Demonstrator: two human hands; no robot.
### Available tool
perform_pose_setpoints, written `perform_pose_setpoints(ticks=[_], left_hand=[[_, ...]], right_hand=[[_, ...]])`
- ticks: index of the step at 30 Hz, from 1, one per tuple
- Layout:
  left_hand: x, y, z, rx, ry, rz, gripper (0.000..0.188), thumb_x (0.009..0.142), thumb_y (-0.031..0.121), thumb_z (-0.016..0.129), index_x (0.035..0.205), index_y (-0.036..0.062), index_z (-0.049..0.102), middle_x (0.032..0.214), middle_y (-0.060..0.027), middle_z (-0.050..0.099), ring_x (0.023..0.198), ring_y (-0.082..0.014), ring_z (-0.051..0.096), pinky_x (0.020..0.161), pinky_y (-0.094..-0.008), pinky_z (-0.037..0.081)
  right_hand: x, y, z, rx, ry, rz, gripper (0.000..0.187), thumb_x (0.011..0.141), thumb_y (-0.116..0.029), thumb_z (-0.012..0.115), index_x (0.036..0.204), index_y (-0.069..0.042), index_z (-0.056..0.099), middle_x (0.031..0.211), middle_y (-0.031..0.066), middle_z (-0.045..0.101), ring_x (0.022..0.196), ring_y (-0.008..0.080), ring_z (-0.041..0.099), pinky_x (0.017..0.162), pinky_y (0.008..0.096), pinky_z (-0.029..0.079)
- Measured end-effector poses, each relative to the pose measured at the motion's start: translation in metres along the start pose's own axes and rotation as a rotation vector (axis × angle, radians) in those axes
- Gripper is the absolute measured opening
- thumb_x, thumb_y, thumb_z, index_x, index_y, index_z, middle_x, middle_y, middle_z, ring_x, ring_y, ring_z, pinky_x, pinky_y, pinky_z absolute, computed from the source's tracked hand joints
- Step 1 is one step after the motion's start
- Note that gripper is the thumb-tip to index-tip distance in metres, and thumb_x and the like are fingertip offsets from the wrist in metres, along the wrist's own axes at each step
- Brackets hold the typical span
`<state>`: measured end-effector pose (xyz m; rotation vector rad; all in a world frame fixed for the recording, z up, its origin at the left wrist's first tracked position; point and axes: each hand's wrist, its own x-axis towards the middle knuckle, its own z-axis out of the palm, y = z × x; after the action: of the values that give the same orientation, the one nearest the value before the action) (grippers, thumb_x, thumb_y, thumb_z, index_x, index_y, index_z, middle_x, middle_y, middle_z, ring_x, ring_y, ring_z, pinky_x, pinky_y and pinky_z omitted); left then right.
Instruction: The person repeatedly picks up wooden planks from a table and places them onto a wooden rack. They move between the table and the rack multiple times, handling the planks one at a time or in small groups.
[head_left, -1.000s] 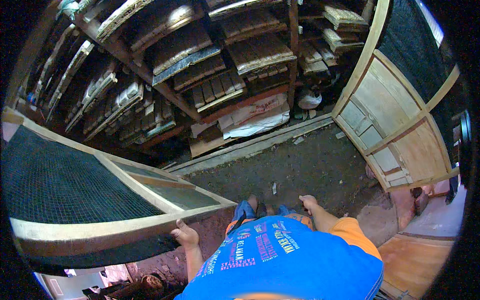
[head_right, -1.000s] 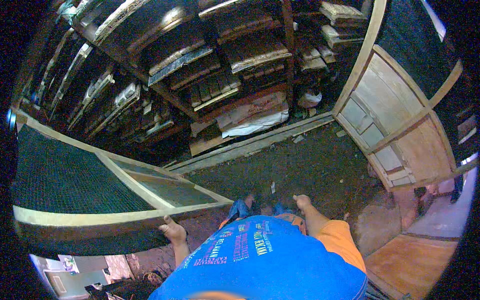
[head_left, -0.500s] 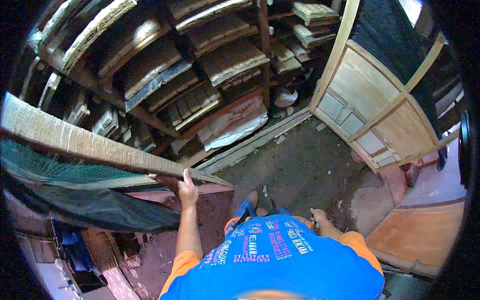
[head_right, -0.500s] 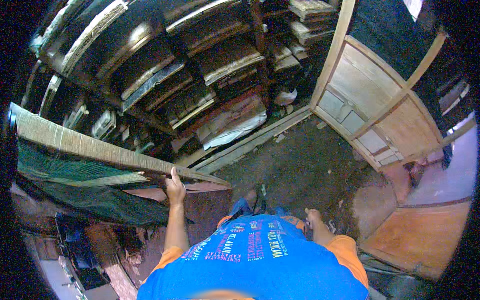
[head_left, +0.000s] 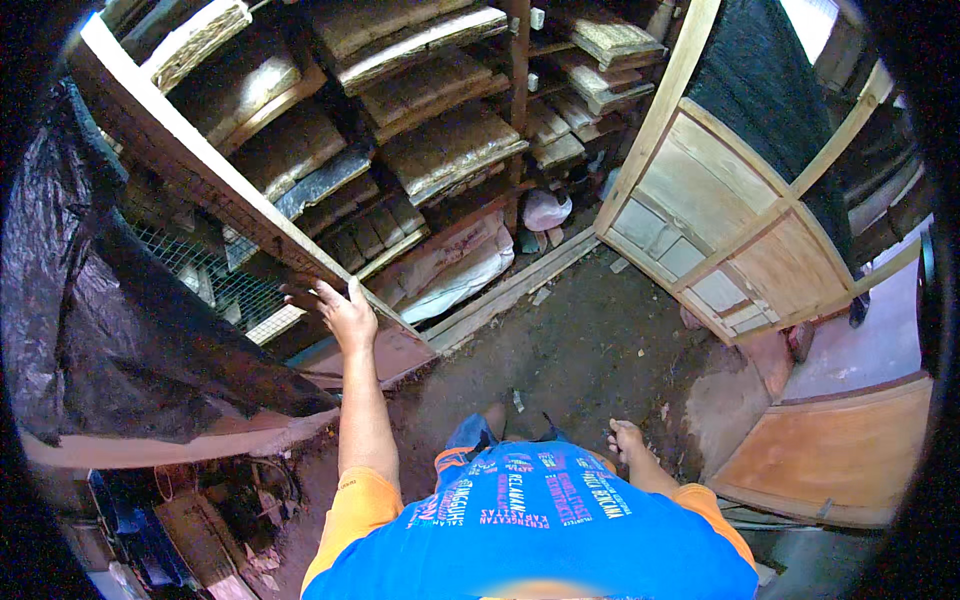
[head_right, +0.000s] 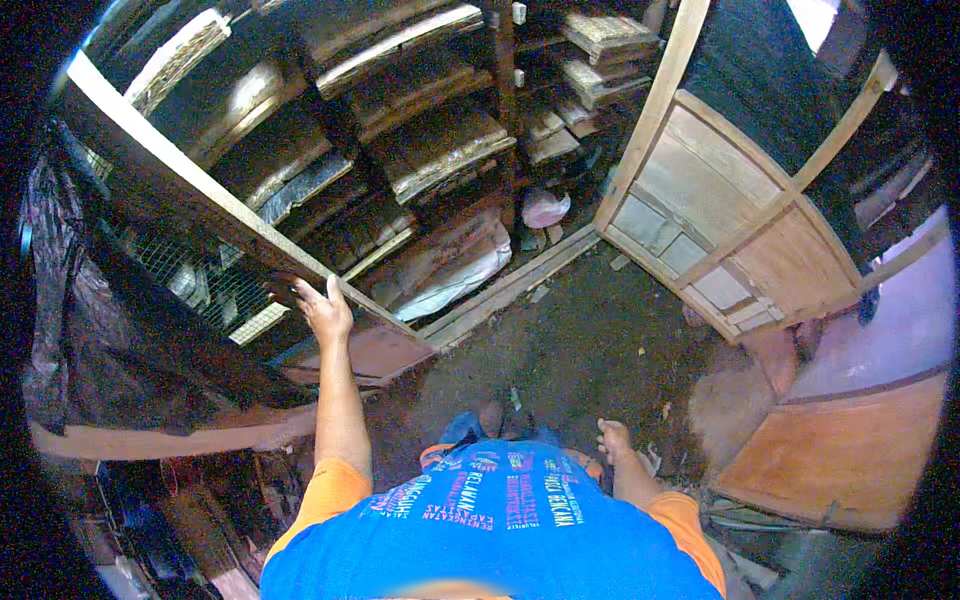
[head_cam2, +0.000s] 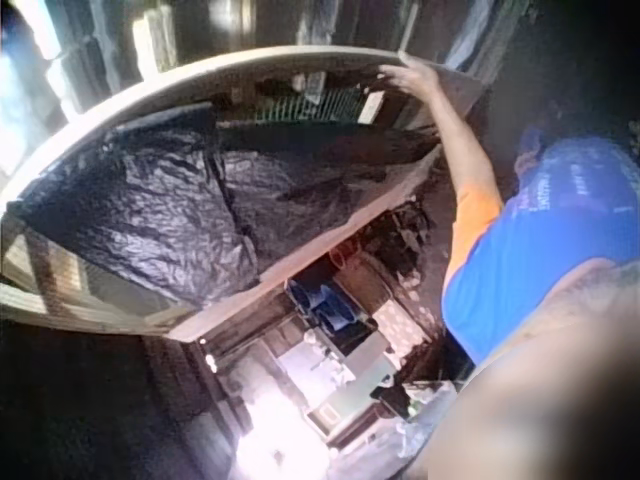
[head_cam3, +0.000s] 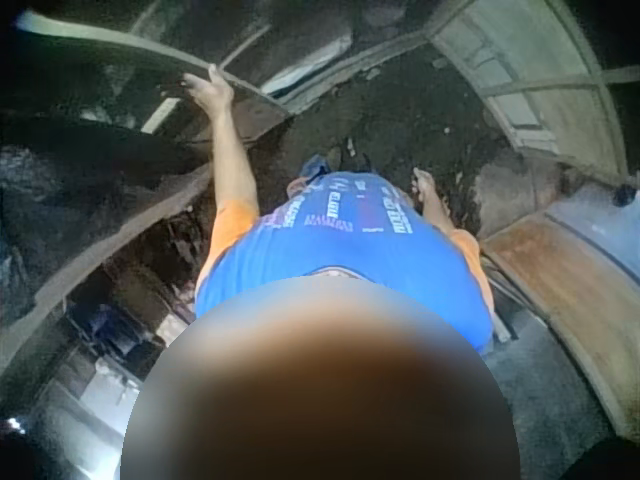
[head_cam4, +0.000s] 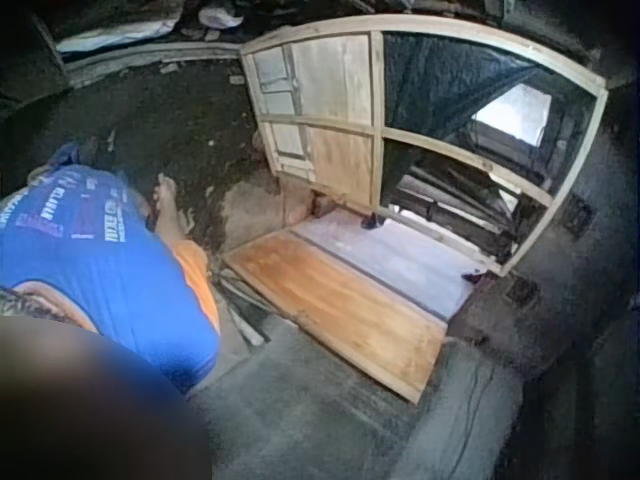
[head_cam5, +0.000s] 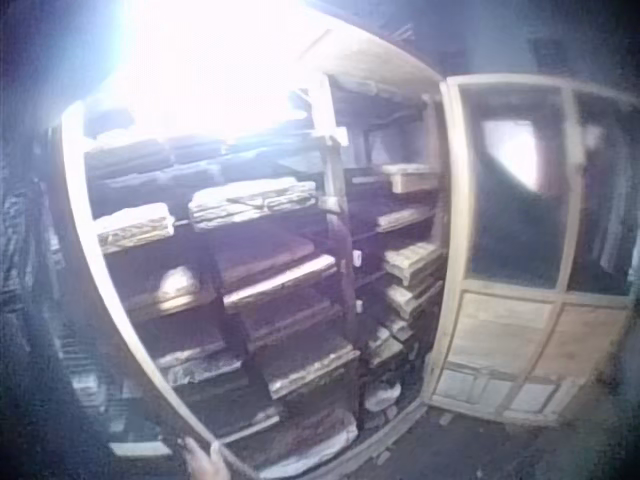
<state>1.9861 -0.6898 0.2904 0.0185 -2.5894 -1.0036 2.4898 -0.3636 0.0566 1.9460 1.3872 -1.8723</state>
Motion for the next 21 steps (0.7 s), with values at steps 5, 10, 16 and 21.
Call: perform_pose_setpoints(ticks=[5, 10, 16, 21], left_hand=[[0.047, -0.002, 0.023, 0.079, 0.009, -0.049, 0.096, 0.093, 0.047, 0.060, 0.156, 0.0006, 0.004, 0.155, -0.0377, 0.011, 0.144, -0.0525, 0.012, 0.116, -0.0614, 0.008], [0.071, -0.010, 0.039, -0.004, -0.003, -0.057, 0.103, 0.090, 0.047, 0.062, 0.156, 0.0023, -0.003, 0.157, -0.0363, -0.001, 0.147, -0.0510, -0.001, 0.116, -0.0628, 0.002], [0.076, -0.004, 0.043, 0.132, 0.050, -0.081, 0.102, 0.092, 0.056, 0.056, 0.156, 0.0018, -0.003, 0.153, -0.0404, 0.013, 0.145, -0.0534, 0.012, 0.117, -0.0610, 0.007], [0.080, -0.002, 0.047, 0.074, 0.030, -0.126, 0.107, 0.089, 0.055, 0.060, 0.155, 0.0018, -0.005, 0.152, -0.0412, 0.013, 0.143, -0.0550, 0.013, 0.115, -0.0647, 0.001]], right_hand=[[-0.013, 0.005, 0.006, -0.015, 0.019, 0.023, 0.035, 0.094, -0.031, 0.065, 0.119, -0.007, 0.062, 0.085, 0.0017, 0.061, 0.068, 0.0139, 0.053, 0.052, 0.0298, 0.043], [-0.026, 0.017, 0.004, -0.010, 0.055, 0.130, 0.031, 0.094, -0.030, 0.065, 0.115, -0.007, 0.062, 0.085, 0.0029, 0.061, 0.069, 0.0141, 0.053, 0.051, 0.0297, 0.042], [-0.023, 0.010, 0.011, 0.020, -0.012, 0.098, 0.027, 0.097, -0.028, 0.063, 0.112, -0.007, 0.058, 0.074, 0.0038, 0.054, 0.056, 0.0144, 0.046, 0.044, 0.0292, 0.037], [-0.010, -0.010, 0.017, -0.126, 0.030, 0.088, 0.031, 0.094, -0.034, 0.066, 0.112, -0.010, 0.061, 0.077, 0.0029, 0.059, 0.056, 0.0141, 0.052, 0.043, 0.0299, 0.040]])
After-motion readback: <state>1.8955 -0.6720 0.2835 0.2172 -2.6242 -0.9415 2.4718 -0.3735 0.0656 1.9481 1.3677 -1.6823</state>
